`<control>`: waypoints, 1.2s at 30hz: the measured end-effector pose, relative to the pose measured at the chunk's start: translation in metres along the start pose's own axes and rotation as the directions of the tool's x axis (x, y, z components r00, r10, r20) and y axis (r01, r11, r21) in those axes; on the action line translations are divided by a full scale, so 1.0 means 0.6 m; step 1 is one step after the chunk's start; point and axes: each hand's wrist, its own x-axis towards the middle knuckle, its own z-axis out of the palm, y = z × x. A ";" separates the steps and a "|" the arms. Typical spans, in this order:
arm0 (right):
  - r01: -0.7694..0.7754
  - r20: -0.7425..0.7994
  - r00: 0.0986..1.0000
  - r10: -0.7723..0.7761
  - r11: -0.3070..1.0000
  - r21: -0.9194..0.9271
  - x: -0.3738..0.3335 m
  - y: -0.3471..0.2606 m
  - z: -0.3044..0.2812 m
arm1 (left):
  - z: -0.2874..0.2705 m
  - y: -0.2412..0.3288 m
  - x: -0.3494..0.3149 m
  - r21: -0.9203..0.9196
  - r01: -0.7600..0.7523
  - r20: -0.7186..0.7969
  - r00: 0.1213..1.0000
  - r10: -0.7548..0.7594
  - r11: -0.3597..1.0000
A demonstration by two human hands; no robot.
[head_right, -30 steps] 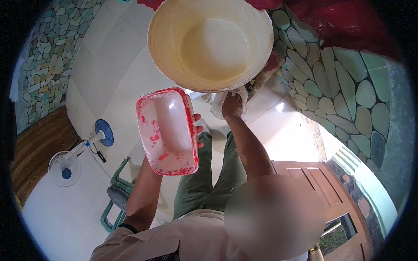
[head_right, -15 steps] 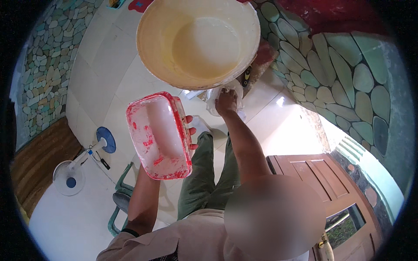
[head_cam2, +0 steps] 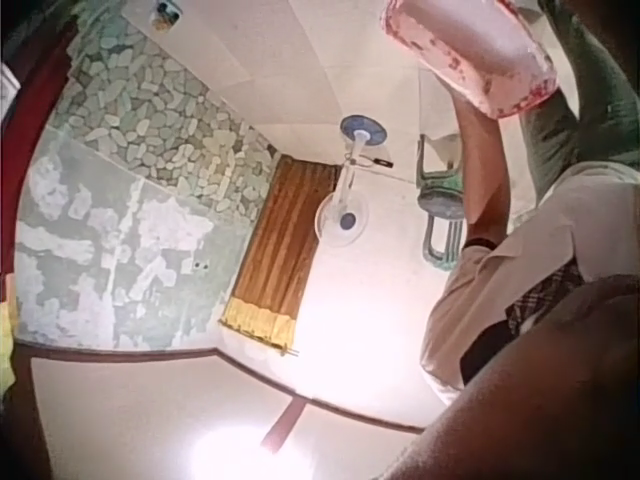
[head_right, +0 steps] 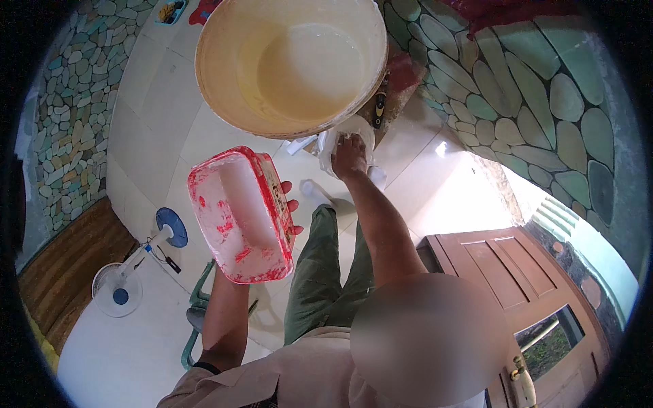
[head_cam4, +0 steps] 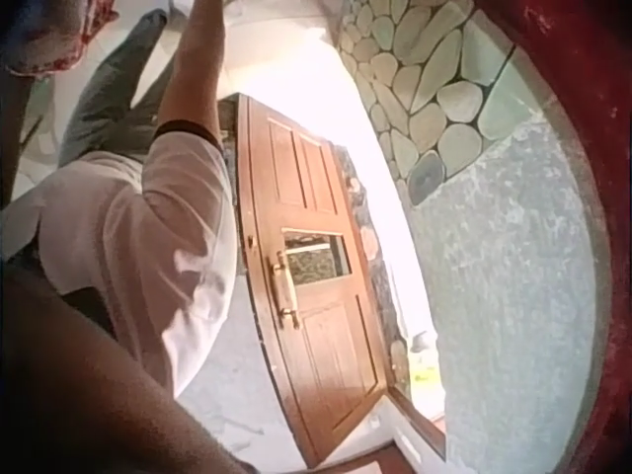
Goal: Cleaning a plastic container by rinsing it in a bucket and scrubbing with a brush.
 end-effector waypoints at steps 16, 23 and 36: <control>0.025 0.228 0.973 -0.033 0.999 0.036 0.009 0.015 -0.019 | -0.006 -0.001 -0.013 -0.001 0.015 -0.036 0.999 -0.015 1.000; 0.063 0.102 0.993 -0.062 0.998 -0.008 -0.014 0.027 -0.004 | -0.025 -0.019 -0.003 -0.124 0.017 0.087 0.996 -0.007 0.992; 0.144 0.147 0.981 -0.130 0.986 -0.088 0.001 0.046 0.023 | 0.004 -0.022 -0.010 -0.049 0.004 0.017 1.000 -0.003 0.999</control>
